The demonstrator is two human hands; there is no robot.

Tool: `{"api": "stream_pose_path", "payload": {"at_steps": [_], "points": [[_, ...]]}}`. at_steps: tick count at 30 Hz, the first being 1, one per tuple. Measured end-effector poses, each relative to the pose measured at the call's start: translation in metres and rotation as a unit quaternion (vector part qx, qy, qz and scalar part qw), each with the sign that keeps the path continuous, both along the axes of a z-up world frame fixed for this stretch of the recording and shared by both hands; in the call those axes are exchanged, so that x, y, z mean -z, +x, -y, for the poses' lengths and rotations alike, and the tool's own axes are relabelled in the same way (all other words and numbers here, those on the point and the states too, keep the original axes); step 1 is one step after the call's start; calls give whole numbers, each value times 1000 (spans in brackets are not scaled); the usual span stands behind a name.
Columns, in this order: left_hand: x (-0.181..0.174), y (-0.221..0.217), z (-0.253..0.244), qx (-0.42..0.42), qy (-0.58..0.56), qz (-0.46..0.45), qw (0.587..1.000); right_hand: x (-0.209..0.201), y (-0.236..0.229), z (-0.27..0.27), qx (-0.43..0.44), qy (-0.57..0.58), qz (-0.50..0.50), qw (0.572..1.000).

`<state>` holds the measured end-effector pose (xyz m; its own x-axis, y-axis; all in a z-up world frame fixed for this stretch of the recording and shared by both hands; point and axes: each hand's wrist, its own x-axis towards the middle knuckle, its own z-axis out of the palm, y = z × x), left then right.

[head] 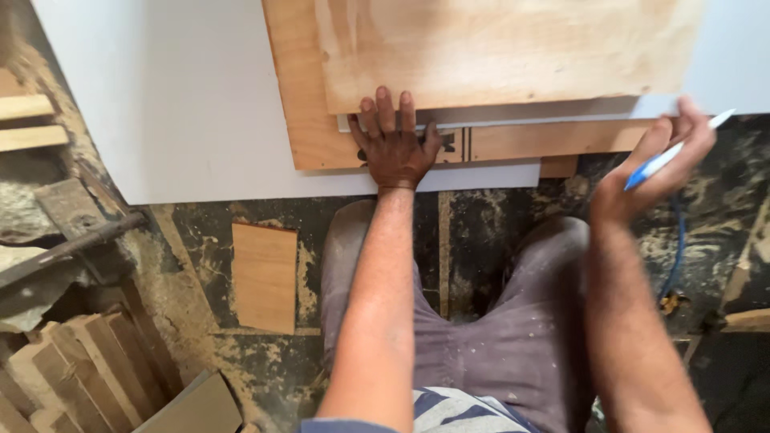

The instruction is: The person measures a white panel using a tape measure and a pen, then cuts the panel using a circular saw while another person assists by holding the boards.

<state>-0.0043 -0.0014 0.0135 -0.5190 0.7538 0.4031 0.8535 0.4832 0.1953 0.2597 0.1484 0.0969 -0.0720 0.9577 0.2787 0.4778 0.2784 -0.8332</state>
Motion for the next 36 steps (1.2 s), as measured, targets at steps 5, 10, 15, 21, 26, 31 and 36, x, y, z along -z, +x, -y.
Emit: {"api": "stream_pose_path", "payload": {"at_steps": [5,10,15,21,26,31,36], "points": [[-45,-10,1,5,7,33,999,-3,16,-83,-61,-137,135,979],[-71,-83,-8,-197,71,177,962,10,22,-95,-30,-248,125,960],[-77,-141,-3,-90,94,414,901,17,5,-69,-59,-186,133,972],[-92,-159,38,-95,77,423,898,21,-13,-24,-53,-248,102,962],[-84,-143,78,-151,59,414,896,2,-16,-17,-73,-272,110,953],[-80,-138,115,-180,47,392,901,-5,-25,2,-88,-322,126,934],[-77,-125,139,-225,182,508,811,6,-7,19,-149,-297,134,933]]}}
